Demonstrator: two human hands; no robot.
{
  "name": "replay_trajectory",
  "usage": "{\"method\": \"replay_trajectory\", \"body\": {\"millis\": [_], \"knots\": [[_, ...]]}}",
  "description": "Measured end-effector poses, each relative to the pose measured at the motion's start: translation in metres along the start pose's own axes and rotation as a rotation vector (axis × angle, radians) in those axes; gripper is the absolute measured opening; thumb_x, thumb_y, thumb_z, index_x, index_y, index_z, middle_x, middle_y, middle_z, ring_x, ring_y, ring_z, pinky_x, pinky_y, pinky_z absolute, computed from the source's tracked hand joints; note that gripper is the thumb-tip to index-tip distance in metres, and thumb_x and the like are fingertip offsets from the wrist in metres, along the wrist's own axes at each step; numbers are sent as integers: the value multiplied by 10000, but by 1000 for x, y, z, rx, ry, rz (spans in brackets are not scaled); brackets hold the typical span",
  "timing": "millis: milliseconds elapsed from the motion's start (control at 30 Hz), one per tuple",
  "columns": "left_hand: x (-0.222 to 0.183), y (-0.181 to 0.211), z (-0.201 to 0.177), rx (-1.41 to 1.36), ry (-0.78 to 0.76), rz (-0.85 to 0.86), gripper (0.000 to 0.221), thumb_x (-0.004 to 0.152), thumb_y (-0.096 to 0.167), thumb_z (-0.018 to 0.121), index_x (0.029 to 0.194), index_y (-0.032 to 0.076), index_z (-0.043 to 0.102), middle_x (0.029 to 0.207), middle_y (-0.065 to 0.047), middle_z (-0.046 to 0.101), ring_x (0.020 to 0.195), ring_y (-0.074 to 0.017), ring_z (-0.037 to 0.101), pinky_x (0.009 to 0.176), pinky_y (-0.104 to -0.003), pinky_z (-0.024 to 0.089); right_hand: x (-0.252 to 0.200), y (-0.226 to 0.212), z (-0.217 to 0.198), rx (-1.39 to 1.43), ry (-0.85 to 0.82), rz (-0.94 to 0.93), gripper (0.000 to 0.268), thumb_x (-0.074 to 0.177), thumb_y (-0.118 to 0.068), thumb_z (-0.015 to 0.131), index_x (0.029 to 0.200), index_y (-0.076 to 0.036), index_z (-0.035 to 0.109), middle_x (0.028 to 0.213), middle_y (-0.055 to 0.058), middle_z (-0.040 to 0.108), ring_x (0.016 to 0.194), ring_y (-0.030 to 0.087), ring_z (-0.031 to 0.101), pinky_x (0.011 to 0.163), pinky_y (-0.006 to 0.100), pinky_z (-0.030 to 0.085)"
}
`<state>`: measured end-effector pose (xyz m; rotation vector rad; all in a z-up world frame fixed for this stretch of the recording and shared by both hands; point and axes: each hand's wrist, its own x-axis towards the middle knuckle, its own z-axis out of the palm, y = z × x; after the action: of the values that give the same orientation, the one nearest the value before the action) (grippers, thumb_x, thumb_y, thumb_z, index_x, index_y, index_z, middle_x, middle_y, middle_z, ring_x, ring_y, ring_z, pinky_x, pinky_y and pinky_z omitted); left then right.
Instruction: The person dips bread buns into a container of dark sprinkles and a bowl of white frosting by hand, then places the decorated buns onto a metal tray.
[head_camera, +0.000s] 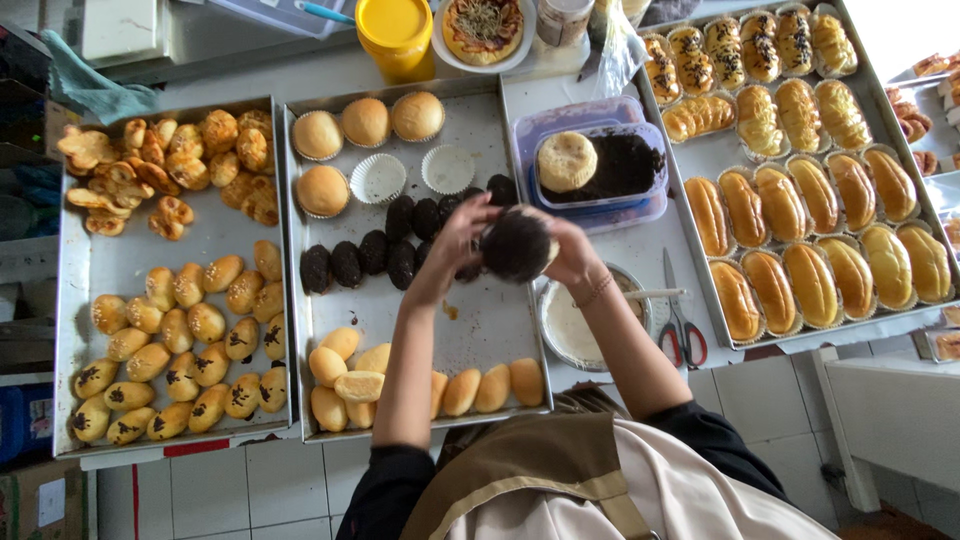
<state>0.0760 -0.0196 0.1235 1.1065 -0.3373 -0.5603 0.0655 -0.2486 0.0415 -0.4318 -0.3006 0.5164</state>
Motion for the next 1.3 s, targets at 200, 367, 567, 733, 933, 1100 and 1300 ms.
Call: {"method": "replay_trajectory", "body": {"millis": [200, 367, 567, 733, 933, 1100, 1300], "knots": [[-45, 13, 12, 1028, 120, 449, 1247, 573, 454, 974, 1579, 143, 305, 1540, -198, 389, 1411, -417, 443, 1121, -550, 455, 8, 23, 10, -183, 227, 132, 512, 951, -295, 700, 1351, -24, 528, 1255, 149, 635, 1080, 210, 688, 884, 391, 623], [-42, -2, 10, 1218, 228, 307, 986, 626, 341, 982, 1460, 236, 467, 1419, -95, 499, 1308, -313, 573, 1043, -459, 574, 20, 33, 16, -257, 266, 171, 494, 969, -316, 679, 1332, -35, 495, 1231, 150, 616, 1044, 211, 701, 862, 405, 635], [-1, -9, -35, 1065, 202, 239, 821, 602, 235, 926, 1322, 227, 533, 1291, -76, 622, 1157, -269, 664, 952, -442, 625, 23, 14, 37, -309, 443, 161, 534, 998, -400, 555, 1378, -55, 407, 1257, 189, 557, 1073, 278, 669, 881, 517, 605], [93, 4, -117, 1038, 197, -78, 759, 555, 272, 922, 1204, 216, 532, 1190, -42, 674, 1051, -254, 680, 843, -420, 633, -32, -30, 54, -416, 588, -25, 644, 967, -504, 539, 1429, -74, 412, 1330, 201, 526, 1215, 344, 597, 965, 636, 565], [178, -45, -168, 1475, 201, -2, 700, 600, 296, 952, 1184, 200, 578, 1097, -161, 640, 1019, -359, 648, 871, -485, 554, -115, -59, 46, -409, 646, -252, 633, 957, -532, 572, 1388, -81, 464, 1373, 221, 545, 1250, 392, 585, 958, 619, 561], [192, -80, -164, 1682, 166, -97, 797, 532, 299, 980, 1213, 217, 575, 1166, -192, 582, 1025, -414, 628, 892, -529, 529, -139, -67, 38, -378, 713, -341, 622, 976, -521, 567, 1392, -68, 480, 1381, 250, 557, 1276, 415, 589, 945, 593, 543], [198, -113, -188, 1935, 128, 60, 854, 605, 313, 987, 1343, 244, 563, 1334, -318, 525, 1208, -579, 538, 1050, -597, 483, -134, -79, 28, -405, 718, -389, 547, 1005, -446, 560, 1384, -62, 477, 1358, 225, 574, 1257, 361, 607, 954, 530, 571]]}}
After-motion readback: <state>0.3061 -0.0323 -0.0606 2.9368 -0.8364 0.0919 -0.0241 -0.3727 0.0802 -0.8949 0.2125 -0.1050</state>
